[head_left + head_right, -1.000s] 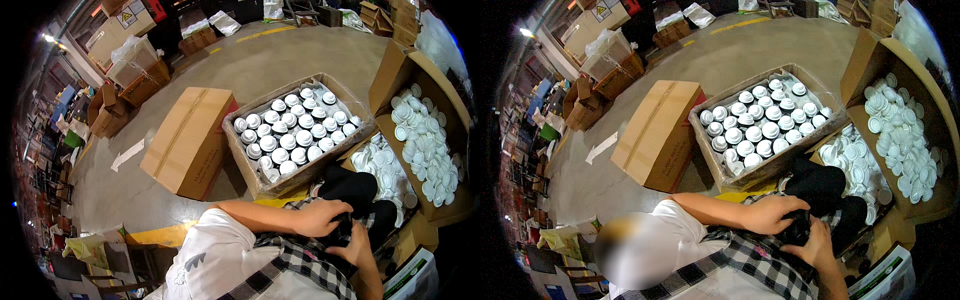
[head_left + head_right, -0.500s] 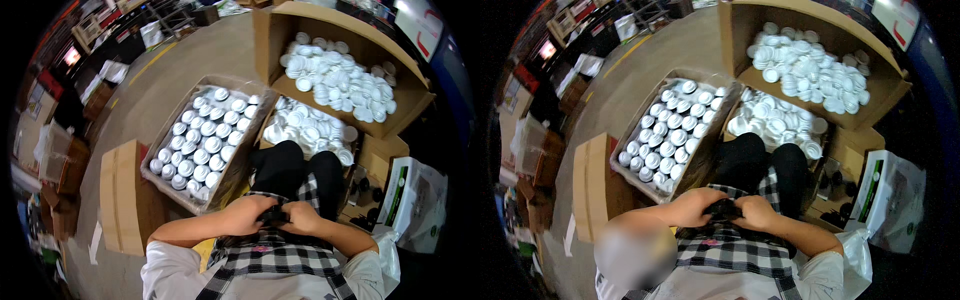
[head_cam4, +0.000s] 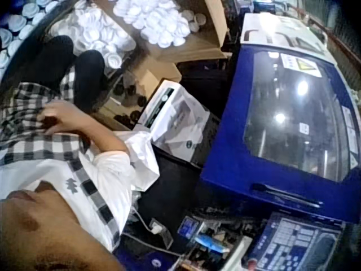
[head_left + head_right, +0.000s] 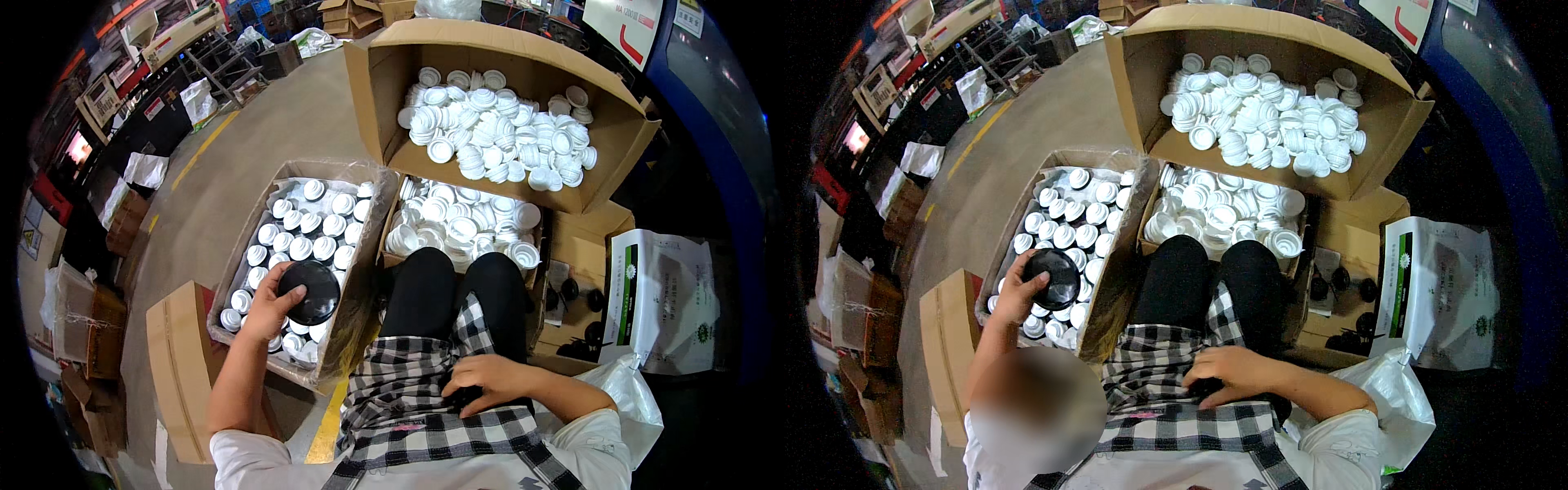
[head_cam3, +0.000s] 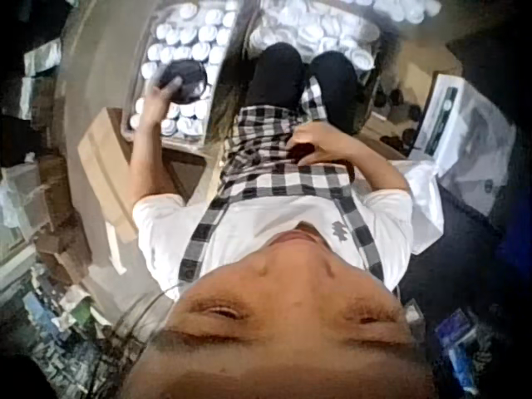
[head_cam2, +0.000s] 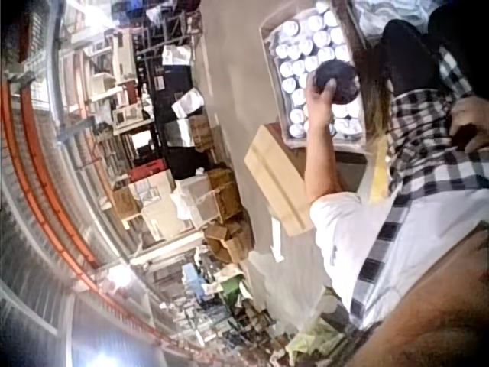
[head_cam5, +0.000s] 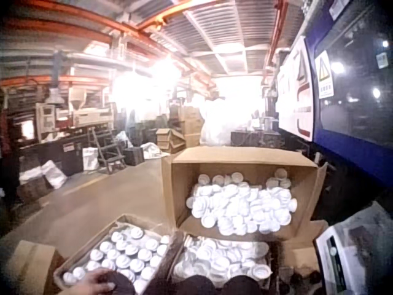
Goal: The person sits on the floor and repeatedly picks up black and white circular caps, presses them together, and places the assembled units into a cardboard box. The person continues this one-at-a-time assembly throughout the clip.
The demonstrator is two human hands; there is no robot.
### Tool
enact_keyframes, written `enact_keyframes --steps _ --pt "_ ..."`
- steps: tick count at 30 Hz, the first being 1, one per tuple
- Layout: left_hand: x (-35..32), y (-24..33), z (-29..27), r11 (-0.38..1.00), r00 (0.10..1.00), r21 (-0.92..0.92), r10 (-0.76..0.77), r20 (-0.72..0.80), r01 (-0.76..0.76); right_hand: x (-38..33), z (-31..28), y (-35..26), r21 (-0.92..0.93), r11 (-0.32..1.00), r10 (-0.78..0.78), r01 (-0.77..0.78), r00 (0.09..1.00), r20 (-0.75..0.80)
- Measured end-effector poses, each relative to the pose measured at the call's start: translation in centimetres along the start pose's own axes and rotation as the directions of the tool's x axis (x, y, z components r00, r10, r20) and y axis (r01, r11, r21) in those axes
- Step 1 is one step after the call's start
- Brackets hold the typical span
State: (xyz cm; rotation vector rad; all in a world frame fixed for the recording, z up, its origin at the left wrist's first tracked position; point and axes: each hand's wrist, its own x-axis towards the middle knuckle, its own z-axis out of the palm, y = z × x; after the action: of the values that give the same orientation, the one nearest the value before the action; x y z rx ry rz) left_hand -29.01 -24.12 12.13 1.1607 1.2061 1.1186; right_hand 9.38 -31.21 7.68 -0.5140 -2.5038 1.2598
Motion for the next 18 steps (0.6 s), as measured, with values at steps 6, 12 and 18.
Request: enact_keyframes --steps 6,12,18 --pt "0.2 -3.0 4.7 0.879 0.976 -0.431 -0.214 0.030 0.206 -0.2 -1.6 0.4 -0.130 0.980 0.160 -0.152 0.986 0.050" --pt "1.5 -4.8 10.2 0.743 0.950 -0.592 -0.225 0.218 0.312 -1.4 -5.1 1.3 0.274 0.951 0.305 -0.146 0.610 -0.731" --pt "3.7 -6.0 12.3 0.593 0.900 -0.678 -0.274 0.338 0.435 -1.8 -4.8 1.3 0.375 0.920 0.380 -0.113 0.490 -0.785"
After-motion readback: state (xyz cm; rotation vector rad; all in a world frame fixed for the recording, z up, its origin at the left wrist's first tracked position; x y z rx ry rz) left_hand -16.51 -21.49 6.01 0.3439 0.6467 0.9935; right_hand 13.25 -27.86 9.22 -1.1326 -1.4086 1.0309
